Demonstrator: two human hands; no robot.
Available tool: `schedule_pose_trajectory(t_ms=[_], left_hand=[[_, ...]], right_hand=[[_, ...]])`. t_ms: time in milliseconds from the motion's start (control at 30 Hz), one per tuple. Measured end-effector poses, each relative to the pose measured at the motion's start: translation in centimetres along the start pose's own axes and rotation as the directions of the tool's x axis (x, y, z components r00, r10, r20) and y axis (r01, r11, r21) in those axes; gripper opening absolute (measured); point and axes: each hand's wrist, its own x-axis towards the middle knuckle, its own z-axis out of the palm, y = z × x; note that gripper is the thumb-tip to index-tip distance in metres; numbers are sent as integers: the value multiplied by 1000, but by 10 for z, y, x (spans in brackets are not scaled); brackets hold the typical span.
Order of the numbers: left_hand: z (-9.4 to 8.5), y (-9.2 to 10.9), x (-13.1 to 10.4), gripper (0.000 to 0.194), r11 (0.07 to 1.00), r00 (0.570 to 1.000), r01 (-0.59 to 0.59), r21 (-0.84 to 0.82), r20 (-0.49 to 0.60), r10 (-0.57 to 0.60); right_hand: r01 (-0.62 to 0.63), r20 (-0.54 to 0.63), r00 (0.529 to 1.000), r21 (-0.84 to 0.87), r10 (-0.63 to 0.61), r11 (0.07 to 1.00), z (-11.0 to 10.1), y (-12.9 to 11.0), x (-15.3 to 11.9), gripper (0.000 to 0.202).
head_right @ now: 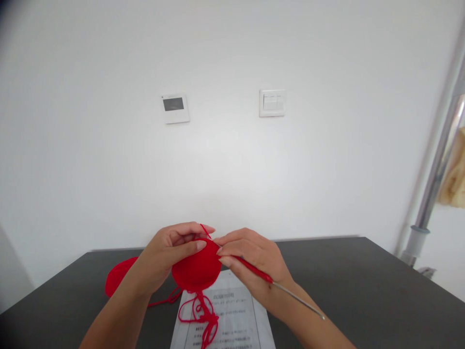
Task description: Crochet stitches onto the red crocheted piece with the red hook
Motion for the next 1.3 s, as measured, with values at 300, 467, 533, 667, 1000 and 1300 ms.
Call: schedule_pose_trajectory(t_ms=[300, 467, 533, 667, 1000, 1300], left_hand=[[4, 0, 0, 20, 999, 999, -28, 17, -33, 29], [6, -2, 1, 18, 992, 997, -63, 106, -30, 66], [5, -4, 2, 17, 980, 994, -102, 171, -24, 108], [4, -7, 1, 18, 914, 971, -226, 336, 1, 239], [11, -4, -1, 18, 694, 905, -368, 619, 69, 419], [17, -4, -4, 25, 674, 891, -402, 620, 95, 443]], right_hand=[[-169, 98, 983, 199, 152, 965, -9, 1, -3, 16], [-120, 193, 977, 155, 89, 981, -13, 2, -1, 17], [-102, 199, 977, 126, 76, 987, -14, 1, 0, 17], [-61, 197, 979, 46, 51, 997, -14, 0, 0, 16], [-28, 170, 984, -86, 43, 996, -7, 0, -1, 13], [-5, 99, 995, -174, 22, 985, 3, 7, -5, 11]])
